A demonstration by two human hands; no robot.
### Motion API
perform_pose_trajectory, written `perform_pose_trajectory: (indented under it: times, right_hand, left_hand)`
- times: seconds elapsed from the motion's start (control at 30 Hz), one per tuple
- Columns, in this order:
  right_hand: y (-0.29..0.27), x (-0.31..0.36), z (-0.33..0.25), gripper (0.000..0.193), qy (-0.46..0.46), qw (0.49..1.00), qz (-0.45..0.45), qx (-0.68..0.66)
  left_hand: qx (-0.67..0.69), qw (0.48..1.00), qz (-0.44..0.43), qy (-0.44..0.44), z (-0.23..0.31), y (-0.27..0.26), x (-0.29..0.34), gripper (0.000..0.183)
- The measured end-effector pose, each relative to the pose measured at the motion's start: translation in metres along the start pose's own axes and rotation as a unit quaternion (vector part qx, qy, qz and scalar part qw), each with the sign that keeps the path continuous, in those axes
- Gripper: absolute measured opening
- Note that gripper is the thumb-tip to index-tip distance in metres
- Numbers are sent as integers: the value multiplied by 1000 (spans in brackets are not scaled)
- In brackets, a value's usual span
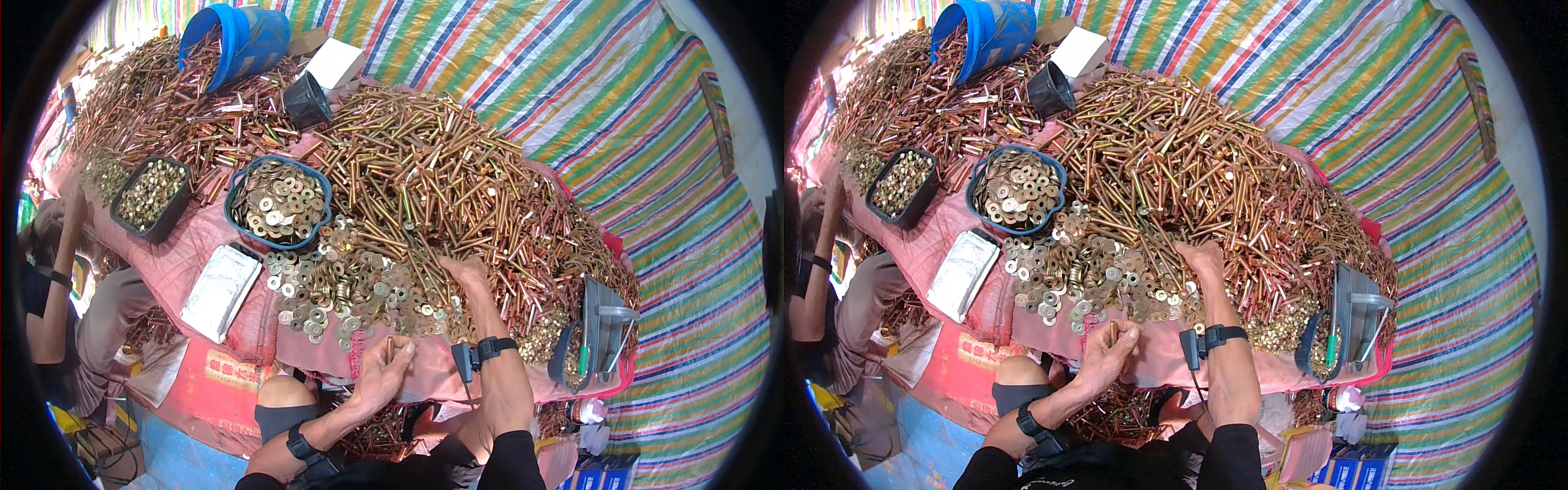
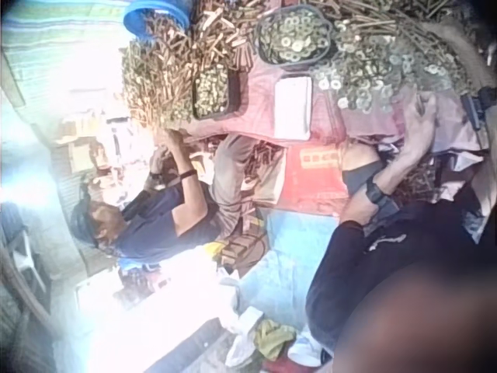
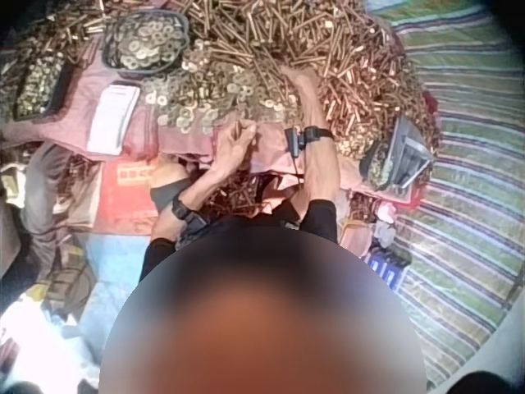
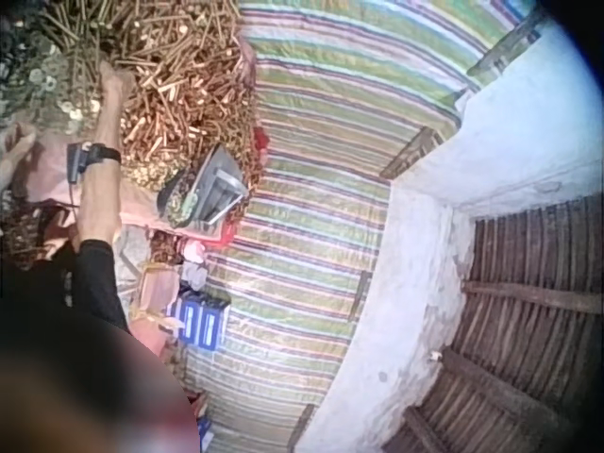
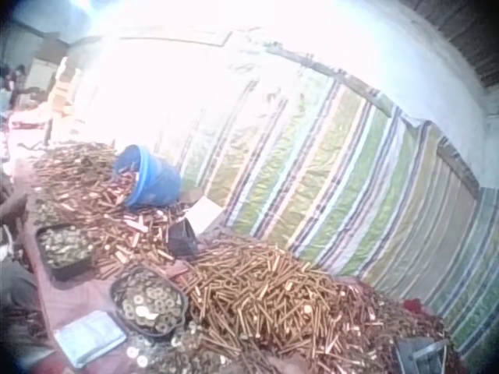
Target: The person picks up metal pins and inserts them into the central holes of metal washers by hand on a work table.
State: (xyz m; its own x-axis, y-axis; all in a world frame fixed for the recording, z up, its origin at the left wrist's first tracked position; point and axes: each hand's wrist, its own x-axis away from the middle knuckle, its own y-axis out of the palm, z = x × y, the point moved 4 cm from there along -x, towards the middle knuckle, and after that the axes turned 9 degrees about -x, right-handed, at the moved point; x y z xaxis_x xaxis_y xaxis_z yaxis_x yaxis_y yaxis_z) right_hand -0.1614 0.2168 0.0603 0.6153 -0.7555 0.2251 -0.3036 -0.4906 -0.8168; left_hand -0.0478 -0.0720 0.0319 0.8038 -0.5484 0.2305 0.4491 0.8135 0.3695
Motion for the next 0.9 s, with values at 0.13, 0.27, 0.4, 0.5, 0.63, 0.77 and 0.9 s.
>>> perform_pose_trajectory:
  times: [0.13, 0.27, 0.4, 0.5, 0.63, 0.77, 0.9]
  right_hand:
    - [-2, -4, 1, 72, -1, 1000, -9, 25]
    - [-1, -7, 2, 63, -17, 999, -20, 25]
    - [1, -9, 3, 57, -40, 999, -24, 8]
    - [5, -13, 6, 66, -17, 999, -28, -25]
    - [12, -17, 8, 88, 39, 997, -49, -46]
    - [10, -12, 7, 81, 11, 999, -40, -17]
    - [12, -9, 4, 90, 23, 999, -25, 16]
  left_hand:
    - [29, 999, -15, -11, -3, 3, -2, 23]
    - [49, 998, -28, 7, -8, 7, -2, 22]
    - [61, 997, -31, 22, -11, 6, 4, 21]
    - [58, 998, -25, 20, -10, 3, 4, 21]
    - [50, 998, -46, 8, -7, 1, 4, 22]
    - [58, 997, -47, 14, -5, 4, 3, 22]
    - [75, 996, -45, -7, -6, 0, 6, 23]
